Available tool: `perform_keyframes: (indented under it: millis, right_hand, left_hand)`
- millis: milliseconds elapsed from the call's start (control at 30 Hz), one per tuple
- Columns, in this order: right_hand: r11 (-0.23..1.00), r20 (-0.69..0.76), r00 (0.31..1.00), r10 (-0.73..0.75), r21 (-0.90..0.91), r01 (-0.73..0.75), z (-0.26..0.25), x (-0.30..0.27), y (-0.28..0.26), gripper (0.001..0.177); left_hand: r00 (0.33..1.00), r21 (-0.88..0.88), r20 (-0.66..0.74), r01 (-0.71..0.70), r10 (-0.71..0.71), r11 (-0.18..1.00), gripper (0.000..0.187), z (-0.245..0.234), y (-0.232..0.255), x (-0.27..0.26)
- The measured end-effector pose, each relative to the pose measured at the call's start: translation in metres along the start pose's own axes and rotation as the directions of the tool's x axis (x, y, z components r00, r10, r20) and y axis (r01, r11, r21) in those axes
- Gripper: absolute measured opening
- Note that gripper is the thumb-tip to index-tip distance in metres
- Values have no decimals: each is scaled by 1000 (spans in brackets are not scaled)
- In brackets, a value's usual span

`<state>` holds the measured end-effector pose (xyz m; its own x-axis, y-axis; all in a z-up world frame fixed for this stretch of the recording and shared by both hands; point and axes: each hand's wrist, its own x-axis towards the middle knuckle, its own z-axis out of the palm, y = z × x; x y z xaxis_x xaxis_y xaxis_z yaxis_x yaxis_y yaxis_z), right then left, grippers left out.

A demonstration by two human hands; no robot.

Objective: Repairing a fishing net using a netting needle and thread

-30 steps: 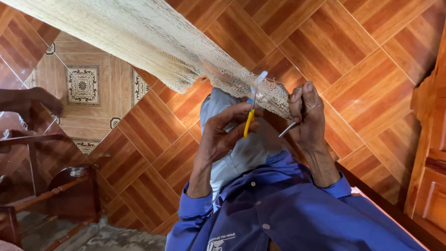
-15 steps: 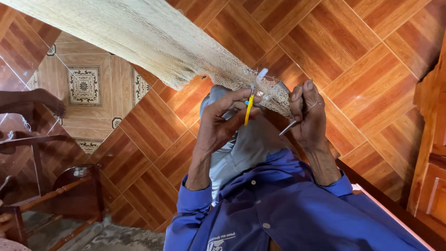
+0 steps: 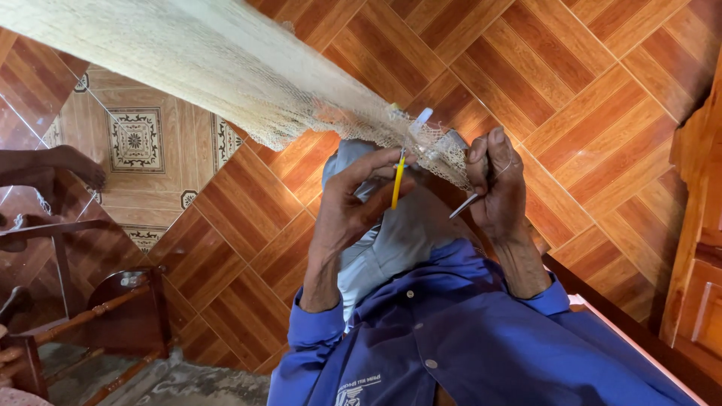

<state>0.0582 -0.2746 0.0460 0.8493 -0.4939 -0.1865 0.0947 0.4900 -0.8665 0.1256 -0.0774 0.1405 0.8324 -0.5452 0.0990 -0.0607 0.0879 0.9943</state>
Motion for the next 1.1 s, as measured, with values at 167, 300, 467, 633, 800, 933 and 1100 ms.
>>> perform_keyframes:
  millis: [167,300,467,633,800,933,1100]
  right_hand:
    - [1000,12,1000,-4,23,3,4,-1,0,42]
    - [999,16,1000,10,38,-11,2,-3,0,42]
    - [1000,21,1000,3,11,-3,7,-6,-10,42]
    - [1000,22,1000,-4,27,4,4,-5,-6,41]
    - [999,31,1000,-4,34,3,6,-5,-7,42]
    - [999,35,999,-8,37,7,7,-7,-10,41]
    - [999,32,999,-9,38,8,4,-7,-8,41]
  left_hand:
    - [997,46,-41,74,-72,996,39,3,2,-6]
    - [996,103,-65,75,-68,992,38,2,10,-1]
    - [998,108,-34,49,-46,993,37,0,8,2]
    - [999,108,-39,32,-28,994,36,3,8,5]
    - [999,109,-25,31,-29,994,36,3,6,6]
    - [999,122,-33,7,-3,992,36,5,7,9]
    - [999,139,-39,-23,29,990,36,8,6,11]
